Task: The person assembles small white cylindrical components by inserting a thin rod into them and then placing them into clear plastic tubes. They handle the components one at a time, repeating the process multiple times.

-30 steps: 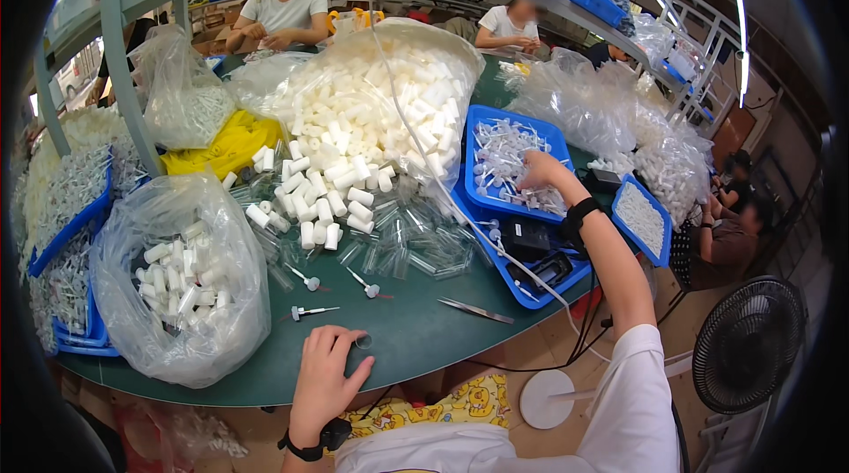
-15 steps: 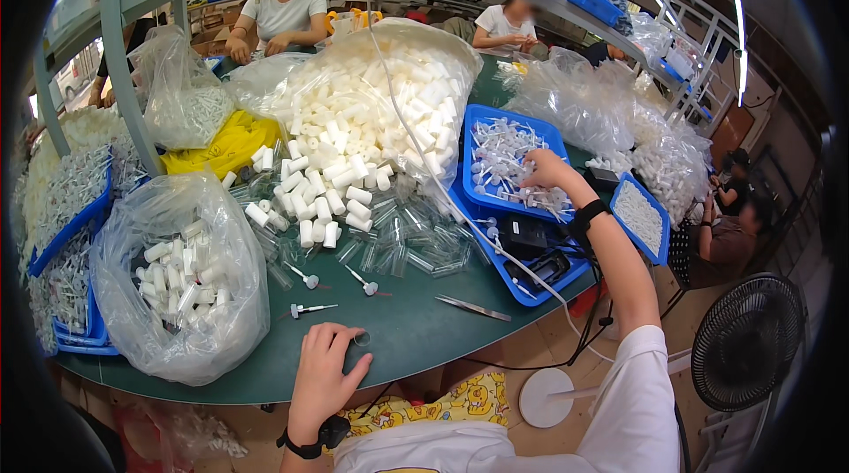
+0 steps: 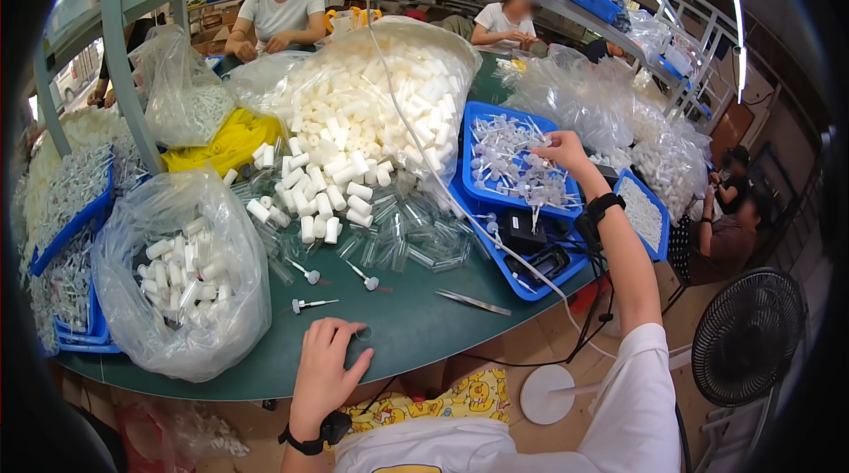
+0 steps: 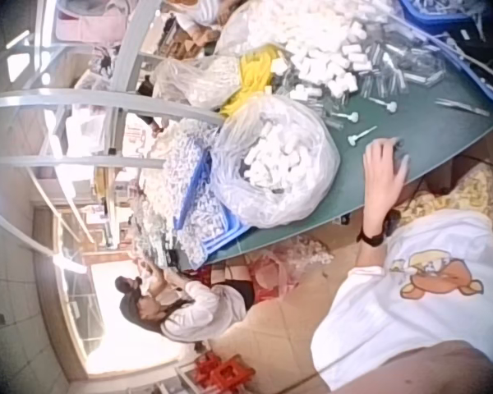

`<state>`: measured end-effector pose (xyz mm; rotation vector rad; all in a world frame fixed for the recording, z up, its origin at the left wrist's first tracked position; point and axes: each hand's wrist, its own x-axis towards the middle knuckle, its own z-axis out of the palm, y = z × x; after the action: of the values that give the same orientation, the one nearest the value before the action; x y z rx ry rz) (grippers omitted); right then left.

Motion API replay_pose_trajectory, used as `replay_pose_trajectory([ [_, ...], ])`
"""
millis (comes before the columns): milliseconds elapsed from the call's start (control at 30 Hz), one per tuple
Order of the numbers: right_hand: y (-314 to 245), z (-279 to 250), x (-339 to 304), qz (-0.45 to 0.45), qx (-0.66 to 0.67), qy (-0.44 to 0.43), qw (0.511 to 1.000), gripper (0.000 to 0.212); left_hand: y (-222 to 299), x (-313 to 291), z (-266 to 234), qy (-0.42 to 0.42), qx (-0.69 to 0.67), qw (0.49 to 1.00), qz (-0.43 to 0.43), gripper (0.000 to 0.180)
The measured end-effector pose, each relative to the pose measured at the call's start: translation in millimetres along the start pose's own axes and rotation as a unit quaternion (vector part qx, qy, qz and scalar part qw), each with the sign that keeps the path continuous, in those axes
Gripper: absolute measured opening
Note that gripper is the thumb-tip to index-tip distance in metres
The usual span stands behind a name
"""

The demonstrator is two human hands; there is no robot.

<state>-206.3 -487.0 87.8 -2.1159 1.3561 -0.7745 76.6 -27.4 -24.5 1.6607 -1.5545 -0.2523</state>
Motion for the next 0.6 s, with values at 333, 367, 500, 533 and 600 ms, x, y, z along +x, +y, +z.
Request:
replay_pose_trajectory([
  [333,-3.0,-11.3,-0.6,0.021,0.209,0.086,0.974,0.027,-1.3,-1.0,1.3,0.007,-0.004,1.000,0.001,0.032],
  [367,-5.6,-12.9,-0.9,0.028,0.227,0.098,0.968,0.028,-1.6,-0.7,2.1,0.006,-0.004,1.000,0.002,0.032],
  [500,-26.9,-5.2,-2.0,0.024,0.342,0.090,0.935,0.037,-0.6,-1.0,2.5,-0.001,0.003,1.000,0.009,0.033],
  [533,-38.6,-0.4,-5.8,0.017,0.364,0.062,0.929,0.039,-0.4,-1.0,2.0,0.000,0.006,1.000,0.009,0.033],
  [600,-82.6,27.2,-27.5,0.022,0.353,0.023,0.935,0.037,-1.5,-3.1,-0.3,0.000,0.014,1.000,0.003,0.033],
])
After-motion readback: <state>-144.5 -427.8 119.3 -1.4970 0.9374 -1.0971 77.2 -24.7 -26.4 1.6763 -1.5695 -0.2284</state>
